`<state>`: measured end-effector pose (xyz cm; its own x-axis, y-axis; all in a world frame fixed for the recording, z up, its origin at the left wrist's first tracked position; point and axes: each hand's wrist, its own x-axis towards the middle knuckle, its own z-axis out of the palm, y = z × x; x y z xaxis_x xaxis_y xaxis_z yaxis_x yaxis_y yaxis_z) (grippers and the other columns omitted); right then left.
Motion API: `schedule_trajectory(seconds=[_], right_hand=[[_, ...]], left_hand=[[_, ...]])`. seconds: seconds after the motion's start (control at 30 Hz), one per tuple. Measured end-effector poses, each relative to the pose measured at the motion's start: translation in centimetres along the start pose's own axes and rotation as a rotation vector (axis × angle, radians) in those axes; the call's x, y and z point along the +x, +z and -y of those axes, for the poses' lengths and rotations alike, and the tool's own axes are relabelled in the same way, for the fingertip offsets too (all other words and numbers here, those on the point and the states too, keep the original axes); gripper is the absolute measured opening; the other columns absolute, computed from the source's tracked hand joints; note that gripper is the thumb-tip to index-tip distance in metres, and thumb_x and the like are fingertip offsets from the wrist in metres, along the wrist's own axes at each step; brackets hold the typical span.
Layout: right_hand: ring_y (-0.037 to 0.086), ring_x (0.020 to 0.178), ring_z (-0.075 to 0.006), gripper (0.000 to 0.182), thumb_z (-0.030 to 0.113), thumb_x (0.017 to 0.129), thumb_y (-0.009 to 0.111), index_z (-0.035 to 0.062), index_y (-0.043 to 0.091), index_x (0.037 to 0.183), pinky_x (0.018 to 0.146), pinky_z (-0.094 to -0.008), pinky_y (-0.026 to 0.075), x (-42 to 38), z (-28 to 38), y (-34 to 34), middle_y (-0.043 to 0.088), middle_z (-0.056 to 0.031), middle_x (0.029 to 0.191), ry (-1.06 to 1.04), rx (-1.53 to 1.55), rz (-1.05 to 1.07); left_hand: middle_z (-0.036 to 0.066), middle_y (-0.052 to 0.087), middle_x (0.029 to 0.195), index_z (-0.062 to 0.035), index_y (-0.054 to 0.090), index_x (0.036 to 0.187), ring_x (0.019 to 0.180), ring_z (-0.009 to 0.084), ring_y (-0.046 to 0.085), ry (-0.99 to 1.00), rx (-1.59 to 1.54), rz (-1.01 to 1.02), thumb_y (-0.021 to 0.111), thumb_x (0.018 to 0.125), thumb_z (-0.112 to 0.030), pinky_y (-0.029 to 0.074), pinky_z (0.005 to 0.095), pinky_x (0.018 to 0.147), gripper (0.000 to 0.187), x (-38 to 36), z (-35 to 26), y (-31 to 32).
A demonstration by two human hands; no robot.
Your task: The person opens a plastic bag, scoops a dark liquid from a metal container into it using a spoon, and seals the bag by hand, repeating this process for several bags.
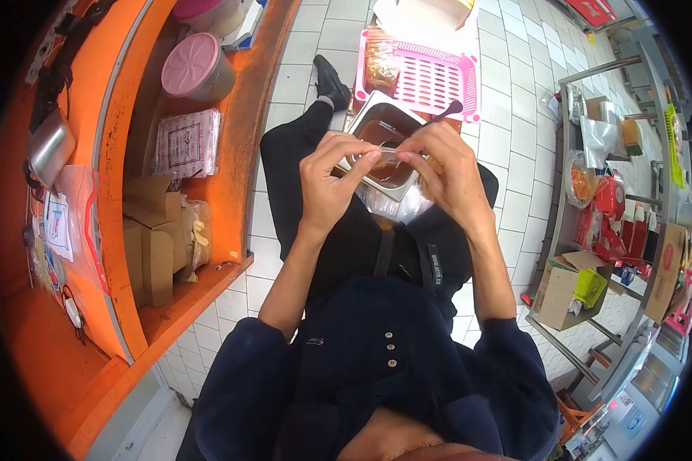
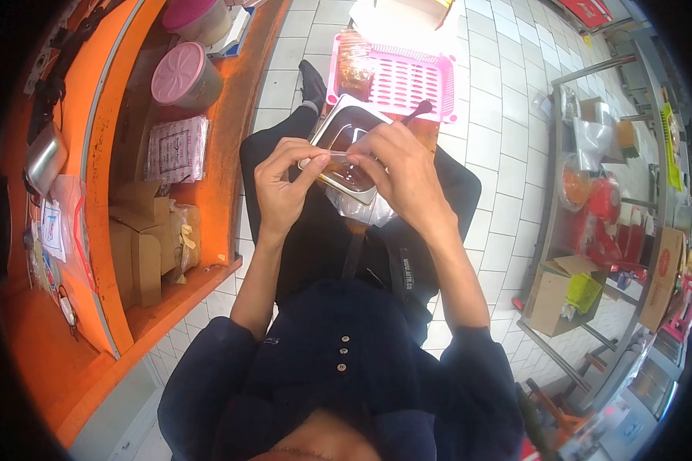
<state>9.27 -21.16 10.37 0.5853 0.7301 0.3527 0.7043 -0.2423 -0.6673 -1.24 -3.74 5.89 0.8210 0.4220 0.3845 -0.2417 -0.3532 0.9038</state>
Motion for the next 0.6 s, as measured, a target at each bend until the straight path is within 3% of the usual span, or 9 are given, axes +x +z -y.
schedule_trajectory(seconds=[0.1,0.3,0.37,0.43,0.5,0.53,0.6], right_hand=[[0.06,0.086,-0.0281,0.009,0.003,0.085,0.074,0.0014,0.069,0.092,0.076,-0.0385,0.048,0.3,0.3,-0.2,0.061,-0.01,0.087,-0.002,0.013,0.006],[0.062,0.084,-0.0241,0.008,-0.003,0.084,0.074,0.0004,0.07,0.09,0.075,-0.0345,0.049,0.9,0.0,-0.7,0.064,-0.0092,0.087,0.039,0.049,0.072],[0.062,0.083,-0.023,0.007,-0.003,0.084,0.073,0.0002,0.069,0.089,0.075,-0.0336,0.049,1.5,-0.4,-0.9,0.064,-0.0091,0.088,0.073,0.126,0.106],[0.063,0.083,-0.0173,0.005,-0.001,0.093,0.067,0.0007,0.065,0.098,0.077,-0.0302,0.05,2.3,-0.8,-1.0,0.064,-0.0062,0.087,0.096,0.217,0.087],[0.065,0.084,-0.0188,0.005,0.002,0.097,0.062,0.0016,0.063,0.102,0.078,-0.0318,0.051,2.9,-2.5,-0.2,0.067,-0.0073,0.091,0.166,0.355,0.0],[0.067,0.085,-0.0203,0.007,0.004,0.101,0.057,0.0025,0.061,0.105,0.079,-0.0333,0.052,3.6,-3.5,0.1,0.07,-0.0084,0.095,0.229,0.494,-0.091],[0.068,0.086,-0.0208,0.011,0.006,0.103,0.052,0.0043,0.058,0.113,0.08,-0.0341,0.053,5.4,-5.5,-0.5,0.072,-0.0105,0.093,0.32,0.465,-0.062]], left_hand=[[0.008,0.074,0.087,-0.0007,0.077,0.092,0.085,0.0214,0.068,0.068,-0.029,-0.022,0.079,0.084,-0.005,0.053,0.0329,0.076,0.009,0.4,0.1,0.4],[0.009,0.075,0.091,-0.0004,0.076,0.094,0.086,0.02,0.07,0.064,0.006,0.119,0.078,0.086,-0.007,0.053,0.0326,0.078,0.011,0.8,0.6,0.5],[0.011,0.077,0.096,-0.0004,0.075,0.102,0.086,0.0194,0.073,-0.009,-0.14,0.096,0.078,0.088,-0.009,0.055,0.0315,0.078,0.017,0.5,1.7,0.7],[0.01,0.077,0.096,-0.0001,0.074,0.106,0.088,0.0165,0.072,-0.116,-0.175,0.07,0.077,0.089,-0.01,0.054,0.0293,0.078,0.02,0.9,0.9,1.2],[0.01,0.077,0.096,0.0001,0.073,0.111,0.091,0.0136,0.072,-0.227,-0.213,0.045,0.076,0.09,-0.01,0.053,0.0272,0.078,0.023,1.1,1.0,1.2],[0.01,0.078,0.096,0.0001,0.072,0.114,0.091,0.0128,0.072,-0.291,-0.149,0.131,0.075,0.091,-0.01,0.052,0.0265,0.078,0.026,1.3,1.9,0.7],[0.009,0.078,0.096,0.0001,0.07,0.117,0.091,0.0119,0.072,-0.355,-0.087,0.219,0.074,0.092,-0.011,0.052,0.0257,0.078,0.028,1.3,3.3,0.1]])
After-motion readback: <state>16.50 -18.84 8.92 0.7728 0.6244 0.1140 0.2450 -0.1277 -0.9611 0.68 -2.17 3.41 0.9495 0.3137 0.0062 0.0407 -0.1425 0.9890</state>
